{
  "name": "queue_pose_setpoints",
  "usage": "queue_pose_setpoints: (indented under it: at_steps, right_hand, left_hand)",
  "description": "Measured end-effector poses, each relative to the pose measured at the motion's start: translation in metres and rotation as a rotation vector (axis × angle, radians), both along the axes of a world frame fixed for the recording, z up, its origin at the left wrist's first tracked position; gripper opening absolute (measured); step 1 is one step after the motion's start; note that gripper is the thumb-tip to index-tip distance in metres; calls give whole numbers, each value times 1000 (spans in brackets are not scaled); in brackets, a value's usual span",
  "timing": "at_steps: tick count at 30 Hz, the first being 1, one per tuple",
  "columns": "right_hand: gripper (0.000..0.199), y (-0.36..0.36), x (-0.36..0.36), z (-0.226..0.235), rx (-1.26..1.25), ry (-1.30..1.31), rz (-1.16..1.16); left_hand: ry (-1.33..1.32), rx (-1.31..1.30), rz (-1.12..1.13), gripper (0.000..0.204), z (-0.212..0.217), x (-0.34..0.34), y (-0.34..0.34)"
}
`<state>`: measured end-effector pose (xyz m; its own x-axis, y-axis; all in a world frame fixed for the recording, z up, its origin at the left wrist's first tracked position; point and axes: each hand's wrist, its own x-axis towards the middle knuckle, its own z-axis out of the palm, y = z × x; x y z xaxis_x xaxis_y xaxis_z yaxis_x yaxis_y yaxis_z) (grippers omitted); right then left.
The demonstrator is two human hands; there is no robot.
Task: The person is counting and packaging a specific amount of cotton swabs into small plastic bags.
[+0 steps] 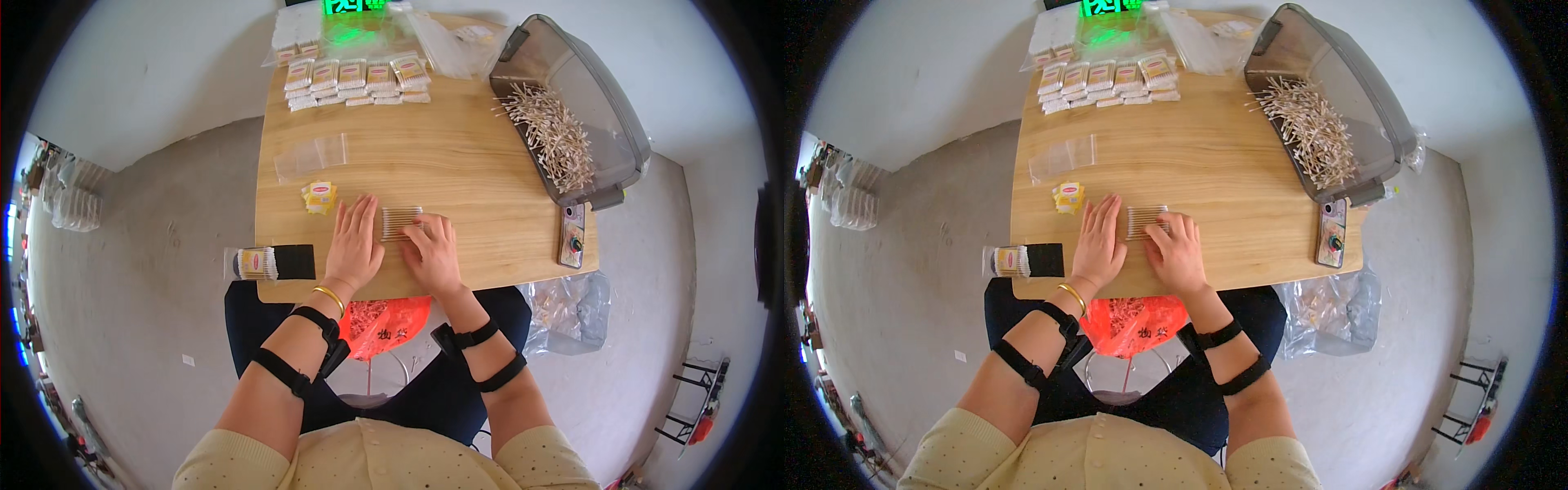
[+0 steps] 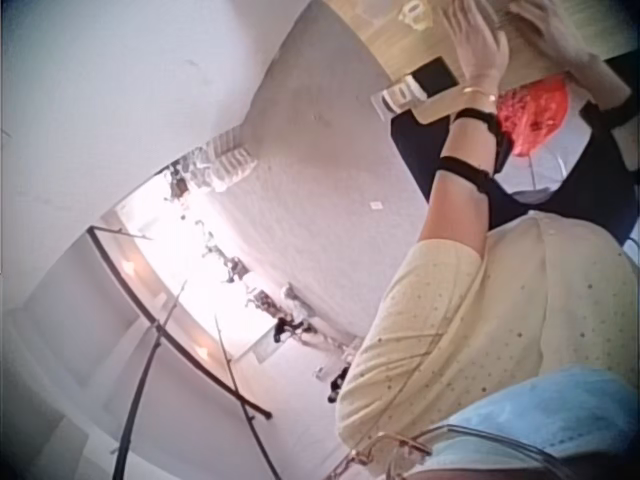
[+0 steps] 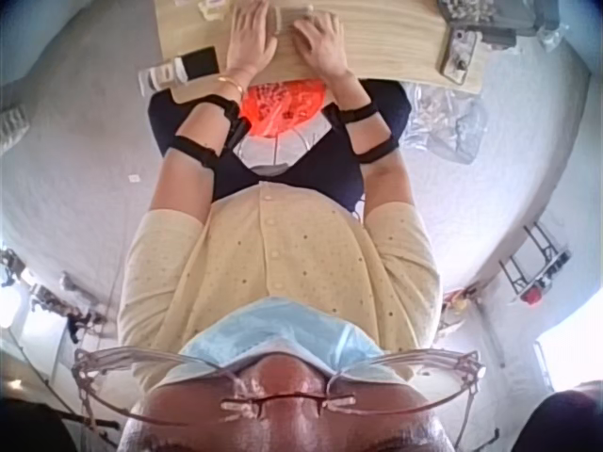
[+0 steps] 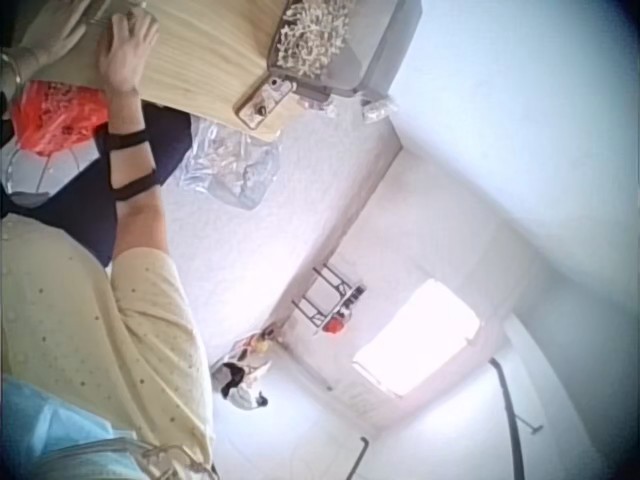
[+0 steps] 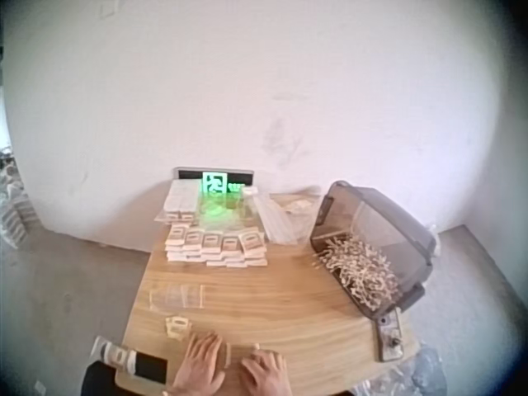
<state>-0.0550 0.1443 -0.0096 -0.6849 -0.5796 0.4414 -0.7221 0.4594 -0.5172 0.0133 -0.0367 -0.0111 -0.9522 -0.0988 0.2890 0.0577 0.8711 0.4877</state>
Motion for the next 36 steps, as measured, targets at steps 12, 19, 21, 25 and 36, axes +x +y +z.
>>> queue_pose_setpoints:
  at_steps: [12,19,21,25,36]
  right_hand:
    - [28,-2,-3,-1,30,0,0]
    - [31,-3,-2,0,60,1,-5]
    - [32,-2,-2,0,62,-3,-1]
    - [34,-2,-2,-2,71,-8,3]
    - [38,-3,-2,1,99,6,-10]
  left_hand:
    - [-9,-8,5,77,0,0,1]
    - [-8,-7,6,76,-2,0,0]
    - [-6,-9,6,76,-3,-1,0]
    - [-9,-8,1,76,-2,-1,0]
    - [-13,-10,-1,76,-1,-1,0]
